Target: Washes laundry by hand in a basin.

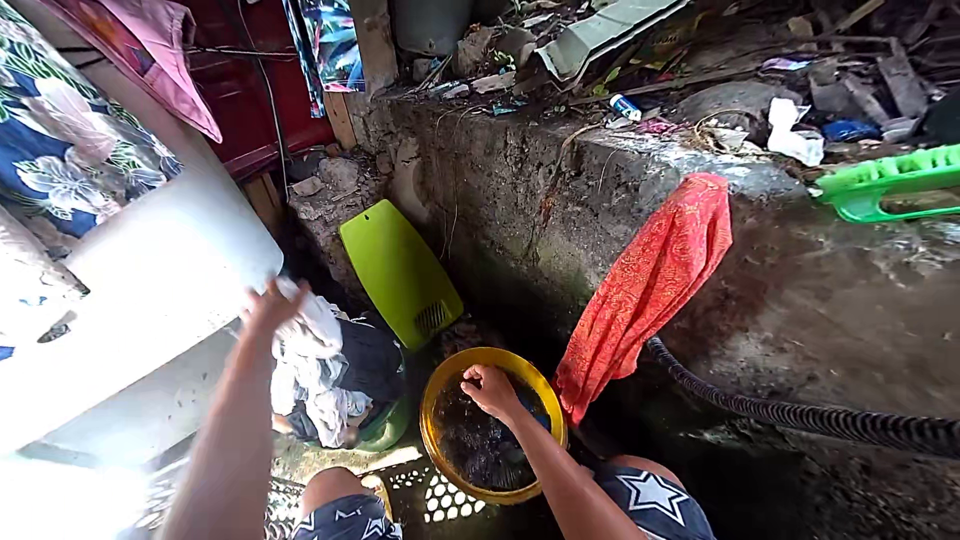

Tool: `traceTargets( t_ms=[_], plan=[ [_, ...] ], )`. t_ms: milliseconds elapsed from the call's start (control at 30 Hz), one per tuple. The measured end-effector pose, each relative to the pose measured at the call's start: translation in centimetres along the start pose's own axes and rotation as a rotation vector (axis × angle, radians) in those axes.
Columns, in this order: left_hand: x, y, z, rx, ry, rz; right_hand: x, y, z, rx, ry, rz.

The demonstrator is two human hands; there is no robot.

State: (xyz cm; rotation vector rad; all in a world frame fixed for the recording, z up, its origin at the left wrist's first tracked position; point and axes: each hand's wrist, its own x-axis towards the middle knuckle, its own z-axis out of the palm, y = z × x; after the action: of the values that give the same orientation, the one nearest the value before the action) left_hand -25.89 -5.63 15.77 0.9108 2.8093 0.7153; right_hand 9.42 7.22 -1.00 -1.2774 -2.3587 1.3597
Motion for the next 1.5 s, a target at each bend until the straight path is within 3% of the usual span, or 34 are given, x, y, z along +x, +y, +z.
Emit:
traceTargets(
  t_ms=[33, 100, 233, 300, 367, 433, 500, 533, 600, 667, 733, 800, 900, 1000, 1033, 1100, 1167, 1233, 1300, 1400, 1500],
  plan=[
    [-1.1, -1.0, 3.7, 0.071, -0.033, -0.033, 0.2, 0.4, 0.1, -0.107, -0.021, 0.039],
    [-2.7, -0.9, 6.6, 0.153, -0.027, -0.098, 0.5, 1.0, 0.3, -0.295, -0.067, 0.130],
    [-2.2, -0.6, 4.9, 0.139, -0.125, -0.107, 0.6, 4.4, 2.3, -0.494, -0.147, 0.273],
    [-2.6, -0.4, 4.8, 0.124, -0.019, -0.084, 0.4, 6.6, 3.5, -0.547, -0.224, 0.333],
    [-4.0, 0.0, 5.8, 0.142, 0.192, 0.061, -0.3, 7.5, 4.6, -0.593, -0.305, 0.392],
    [-6.9, 1.4, 6.9, 0.106, 0.272, 0.292, -1.0, 6.8, 5.0, -0.641, -0.471, 0.427],
    [-9.9, 3.2, 9.1, 0.056, 0.146, 0.483, -0.8, 6.2, 4.9, -0.644, -0.622, 0.415],
    [-11.3, 4.1, 10.5, -0.002, 0.002, 0.553, -0.6, 6.0, 4.9, -0.623, -0.614, 0.395],
    [-13.4, 5.4, 13.8, -0.138, -0.383, 0.603, -0.4, 4.4, 4.0, -0.536, -0.461, 0.365],
    [-14.4, 6.0, 17.1, -0.179, -0.720, 0.549, -0.5, 1.1, 1.5, -0.446, -0.335, 0.315],
    [-14.8, 6.2, 19.3, -0.141, -0.900, 0.491, -1.1, -1.6, -1.5, -0.286, -0.227, 0.136],
    [-15.3, 6.4, 20.3, -0.144, -0.960, 0.495, -3.2, -4.5, -4.6, -0.100, -0.121, -0.087],
    [-15.7, 6.5, 21.7, -0.188, -0.913, 0.540, -6.9, -7.5, -8.2, 0.199, 0.145, -0.429],
    [-15.2, 7.0, 22.4, -0.124, -0.823, 0.497, -7.8, -7.7, -10.0, 0.374, 0.360, -0.556],
    [-14.8, 7.0, 22.3, -0.158, -0.800, 0.465, -7.4, -7.1, -10.2, 0.324, 0.394, -0.511],
    [-14.5, 6.9, 21.3, -0.462, -0.738, 0.345, -6.1, -5.4, -10.3, 0.094, 0.368, -0.279],
    [-14.9, 7.3, 19.5, -0.966, -0.639, 0.214, -4.3, -3.9, -9.3, -0.136, 0.213, 0.045],
    [-14.8, 7.7, 18.7, -1.196, -0.599, 0.152, -1.8, -1.7, -7.1, -0.272, 0.081, 0.280],
    [-14.2, 7.3, 19.6, -0.962, -0.573, 0.154, -0.1, 1.0, -3.8, -0.321, 0.049, 0.362],
    [-13.5, 7.2, 21.0, -0.158, -0.696, 0.173, 1.6, 3.4, 0.3, -0.417, -0.079, 0.329],
    [-14.4, 7.5, 22.6, 0.069, -0.806, 0.187, 2.0, 5.9, 3.8, -0.536, -0.189, 0.351]
  ],
)
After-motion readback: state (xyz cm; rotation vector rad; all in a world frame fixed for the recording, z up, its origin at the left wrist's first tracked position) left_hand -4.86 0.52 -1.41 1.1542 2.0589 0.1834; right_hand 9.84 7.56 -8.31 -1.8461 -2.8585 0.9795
